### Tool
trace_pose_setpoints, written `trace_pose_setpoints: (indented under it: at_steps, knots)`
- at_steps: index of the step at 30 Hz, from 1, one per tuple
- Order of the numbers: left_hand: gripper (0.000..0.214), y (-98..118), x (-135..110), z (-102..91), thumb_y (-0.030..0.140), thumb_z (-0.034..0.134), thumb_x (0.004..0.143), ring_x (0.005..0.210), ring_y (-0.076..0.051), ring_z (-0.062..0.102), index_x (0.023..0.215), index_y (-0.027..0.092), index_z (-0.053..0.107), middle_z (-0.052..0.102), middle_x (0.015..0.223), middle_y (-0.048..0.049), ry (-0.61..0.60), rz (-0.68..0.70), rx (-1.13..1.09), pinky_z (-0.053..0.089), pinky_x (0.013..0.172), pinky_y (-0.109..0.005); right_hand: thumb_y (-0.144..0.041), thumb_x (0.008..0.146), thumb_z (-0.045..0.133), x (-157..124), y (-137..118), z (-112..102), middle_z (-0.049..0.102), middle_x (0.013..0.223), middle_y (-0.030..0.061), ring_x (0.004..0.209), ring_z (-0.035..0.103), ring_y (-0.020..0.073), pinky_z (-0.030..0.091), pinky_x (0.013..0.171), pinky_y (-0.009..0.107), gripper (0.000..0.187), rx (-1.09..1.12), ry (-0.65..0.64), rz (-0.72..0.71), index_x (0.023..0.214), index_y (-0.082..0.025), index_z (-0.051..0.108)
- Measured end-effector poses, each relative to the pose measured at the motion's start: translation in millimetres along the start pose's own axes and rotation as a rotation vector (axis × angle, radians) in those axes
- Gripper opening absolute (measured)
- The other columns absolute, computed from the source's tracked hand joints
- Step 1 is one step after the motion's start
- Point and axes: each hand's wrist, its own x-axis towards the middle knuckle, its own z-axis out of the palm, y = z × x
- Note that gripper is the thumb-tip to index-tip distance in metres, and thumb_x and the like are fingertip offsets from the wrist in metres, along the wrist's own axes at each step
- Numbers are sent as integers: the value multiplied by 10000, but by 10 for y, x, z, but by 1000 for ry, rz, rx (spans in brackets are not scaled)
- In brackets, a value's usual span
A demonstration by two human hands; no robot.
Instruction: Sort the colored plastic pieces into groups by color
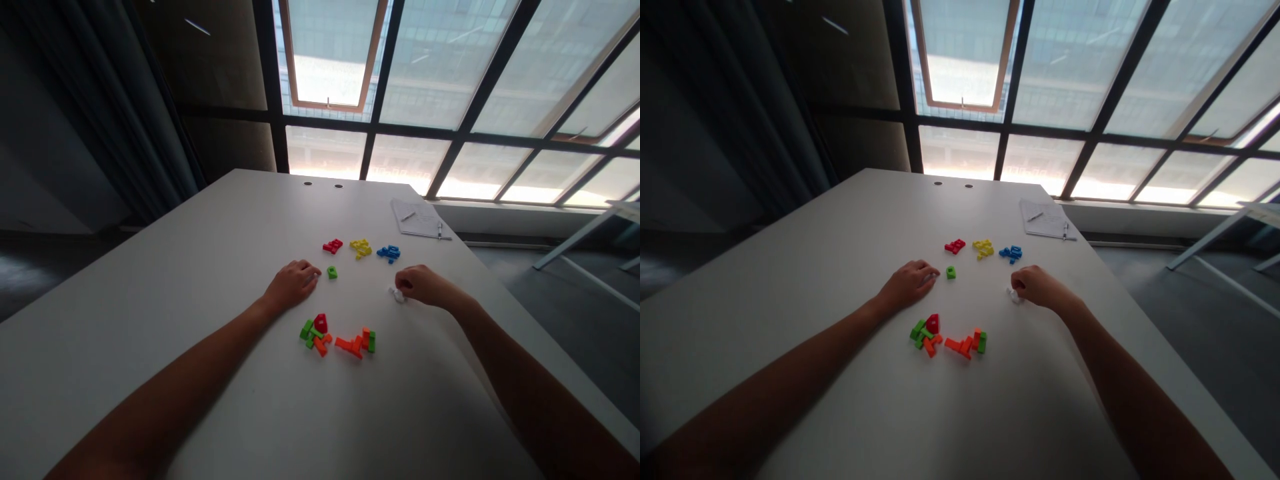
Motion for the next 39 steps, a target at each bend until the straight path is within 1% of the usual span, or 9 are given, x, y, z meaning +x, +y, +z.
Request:
trace_pose_setpoints:
  at_steps: [6,11,15,18,21,23,29,34,39]
  knots:
    - [302,0,-2,3,303,564,995,1070,-263,659,1218,270,765,715,1186,-83,-3,1,6,553,963,-398,-75,856,595,-26,-91,-52,748,847,50,760,644,183,425,718,270,195,-14,5,3,845,-184,757]
    - [298,-7,-1,8,301,565,997,1063,-261,659,1214,268,766,717,1180,-80,3,8,1,551,960,-395,-131,915,609,-104,-363,-133,763,900,65,794,675,200,462,719,279,174,45,-12,-40,891,-194,770]
    - [298,-8,-1,7,307,565,999,1074,-263,661,1216,274,766,716,1182,-82,-1,0,1,556,954,-393,-220,926,697,-171,-683,-121,765,1032,57,823,704,184,499,709,265,161,240,-203,-172,1063,-222,781]
    - [306,-7,-2,6,313,560,1003,1081,-265,660,1227,266,764,715,1183,-84,-4,0,7,555,969,-400,-341,914,759,-195,-896,-83,742,1174,75,877,713,194,519,732,282,314,315,-343,-228,1206,-228,750]
    - [306,-1,-2,-2,311,562,1003,1083,-265,660,1229,262,763,716,1181,-83,-5,3,11,552,977,-399,-429,873,804,-189,-1045,-35,699,1303,115,999,708,252,529,801,330,521,298,-436,-201,1333,-212,693]
    - [300,3,-1,-8,304,569,1000,1077,-264,661,1225,265,764,717,1179,-82,-3,4,9,553,972,-397,-434,849,824,-177,-1109,-2,678,1342,132,1103,685,302,527,869,368,590,263,-458,-170,1371,-205,671]
    - [287,-4,0,6,306,578,999,1059,-260,665,1214,274,766,718,1165,-76,10,7,2,557,957,-393,-341,868,797,-161,-1143,21,662,1365,145,1196,652,337,505,979,412,556,236,-457,-155,1389,-198,664]
    - [300,-11,-6,19,315,566,1003,1067,-259,664,1221,269,768,716,1176,-84,12,5,7,558,961,-390,-258,874,764,-163,-1075,-22,647,1397,145,1227,639,329,507,974,400,562,259,-453,-134,1421,-204,646]
    - [288,-6,-3,16,304,577,1000,1063,-257,663,1217,275,765,718,1170,-74,14,7,4,555,962,-392,-246,866,787,-151,-959,-12,674,1346,120,1111,676,277,520,907,363,543,285,-464,-149,1393,-215,662]
